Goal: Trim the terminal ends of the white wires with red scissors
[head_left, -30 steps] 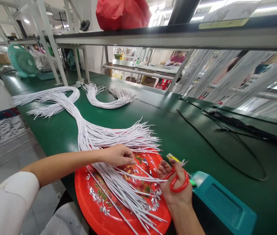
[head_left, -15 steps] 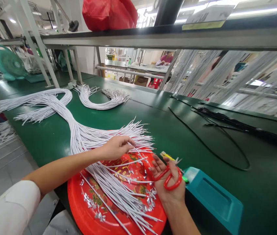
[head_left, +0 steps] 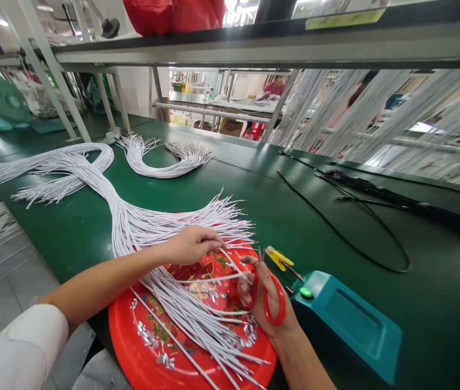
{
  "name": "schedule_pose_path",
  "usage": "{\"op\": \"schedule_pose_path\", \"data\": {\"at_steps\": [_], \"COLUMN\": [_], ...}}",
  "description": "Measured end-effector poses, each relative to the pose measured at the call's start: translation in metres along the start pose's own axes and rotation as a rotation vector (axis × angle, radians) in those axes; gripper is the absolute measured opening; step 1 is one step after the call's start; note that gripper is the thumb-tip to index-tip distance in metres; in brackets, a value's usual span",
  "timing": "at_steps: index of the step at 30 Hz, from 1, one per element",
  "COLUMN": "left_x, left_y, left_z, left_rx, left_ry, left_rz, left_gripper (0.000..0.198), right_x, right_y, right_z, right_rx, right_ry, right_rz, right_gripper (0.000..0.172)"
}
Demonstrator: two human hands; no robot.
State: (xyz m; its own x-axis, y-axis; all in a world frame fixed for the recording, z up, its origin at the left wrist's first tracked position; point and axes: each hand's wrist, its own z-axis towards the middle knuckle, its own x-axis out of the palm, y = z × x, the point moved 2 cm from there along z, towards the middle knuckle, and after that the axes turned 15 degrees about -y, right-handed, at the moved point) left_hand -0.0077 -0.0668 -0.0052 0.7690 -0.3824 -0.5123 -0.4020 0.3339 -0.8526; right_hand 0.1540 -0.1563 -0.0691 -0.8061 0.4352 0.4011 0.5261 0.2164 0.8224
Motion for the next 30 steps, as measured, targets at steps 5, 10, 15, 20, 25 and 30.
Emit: {"op": "schedule_pose_path", "data": {"at_steps": [5,10,15,20,25,30], "left_x": [0.001,0.023,0.015,0.011,0.025,0.037], "left_y": [0.002,0.010,0.015,0.012,0.009,0.016], "left_z": [0.000,-0.007,-0.004,-0.002,-0.012,-0.022], "left_rx": [-0.097,-0.027,-0.049,-0.127,-0.062,0.014], "left_ry": [-0.137,-0.144,-0.447,-0.489,-0.373,-0.279], "left_rz": [-0.177,-0.125,-0.251,-0.481,-0.308,-0.106], "left_gripper": [0.025,0.021,0.025,0.031,0.031,0.028], "right_x": [0.001,0.000,-0.001,-0.001,-0.002,-0.006], "right_y": [0.001,-0.002,0.002,0.003,0.004,0.005], "right_z": [0.003,-0.001,-0.001,0.005,0.007,0.008], "right_rx": [0.018,0.100,0.060,0.007,-0.201,-0.323], "right_ry": [-0.054,0.032,-0.053,-0.169,-0.342,-0.445], "right_rz": [0.075,0.076,0.053,0.059,0.131,0.213], "right_gripper": [0.048,0.054,0.063,0.055,0.043,0.041]}}
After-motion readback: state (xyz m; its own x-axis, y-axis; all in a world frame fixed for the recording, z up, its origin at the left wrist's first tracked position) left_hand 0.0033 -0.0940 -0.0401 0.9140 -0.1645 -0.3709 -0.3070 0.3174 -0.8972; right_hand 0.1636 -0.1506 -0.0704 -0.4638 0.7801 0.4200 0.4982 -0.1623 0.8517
